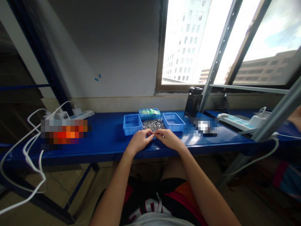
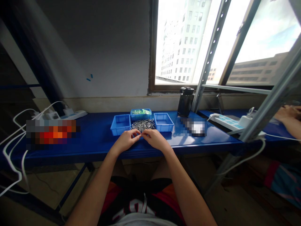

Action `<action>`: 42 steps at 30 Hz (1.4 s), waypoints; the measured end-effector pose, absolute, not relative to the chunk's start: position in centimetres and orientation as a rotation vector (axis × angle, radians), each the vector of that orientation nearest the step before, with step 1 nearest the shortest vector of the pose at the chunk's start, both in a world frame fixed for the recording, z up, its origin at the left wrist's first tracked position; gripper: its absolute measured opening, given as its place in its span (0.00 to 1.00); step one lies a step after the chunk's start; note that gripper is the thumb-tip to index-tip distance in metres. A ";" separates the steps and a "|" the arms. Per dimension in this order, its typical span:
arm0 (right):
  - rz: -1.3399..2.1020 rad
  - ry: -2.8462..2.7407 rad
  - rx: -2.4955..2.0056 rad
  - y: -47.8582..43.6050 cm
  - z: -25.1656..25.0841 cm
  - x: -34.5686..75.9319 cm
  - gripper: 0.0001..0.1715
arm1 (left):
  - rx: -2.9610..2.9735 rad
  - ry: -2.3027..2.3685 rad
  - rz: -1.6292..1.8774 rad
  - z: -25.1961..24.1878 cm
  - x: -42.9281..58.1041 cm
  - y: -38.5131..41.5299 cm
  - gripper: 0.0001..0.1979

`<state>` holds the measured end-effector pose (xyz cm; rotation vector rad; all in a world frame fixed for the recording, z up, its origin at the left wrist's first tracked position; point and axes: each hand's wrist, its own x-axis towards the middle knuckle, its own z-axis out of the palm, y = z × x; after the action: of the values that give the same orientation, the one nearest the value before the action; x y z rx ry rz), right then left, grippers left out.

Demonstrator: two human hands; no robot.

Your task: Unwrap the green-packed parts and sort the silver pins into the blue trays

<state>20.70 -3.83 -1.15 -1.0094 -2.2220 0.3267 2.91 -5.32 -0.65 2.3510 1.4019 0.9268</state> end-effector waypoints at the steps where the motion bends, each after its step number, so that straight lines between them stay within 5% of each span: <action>1: 0.334 -2.229 -1.002 -3.8 -1.2 20.7 0.11 | 2.355 1.393 0.923 -0.6 2.9 -5.3 0.11; 42: 0.351 -2.143 -1.052 -3.6 -1.4 20.7 0.11 | 2.291 1.382 1.039 -0.5 2.9 -5.3 0.10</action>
<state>20.69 -3.59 -1.37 -1.0522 -2.1431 0.3509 2.94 -5.33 -0.52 2.2906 1.3818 1.0389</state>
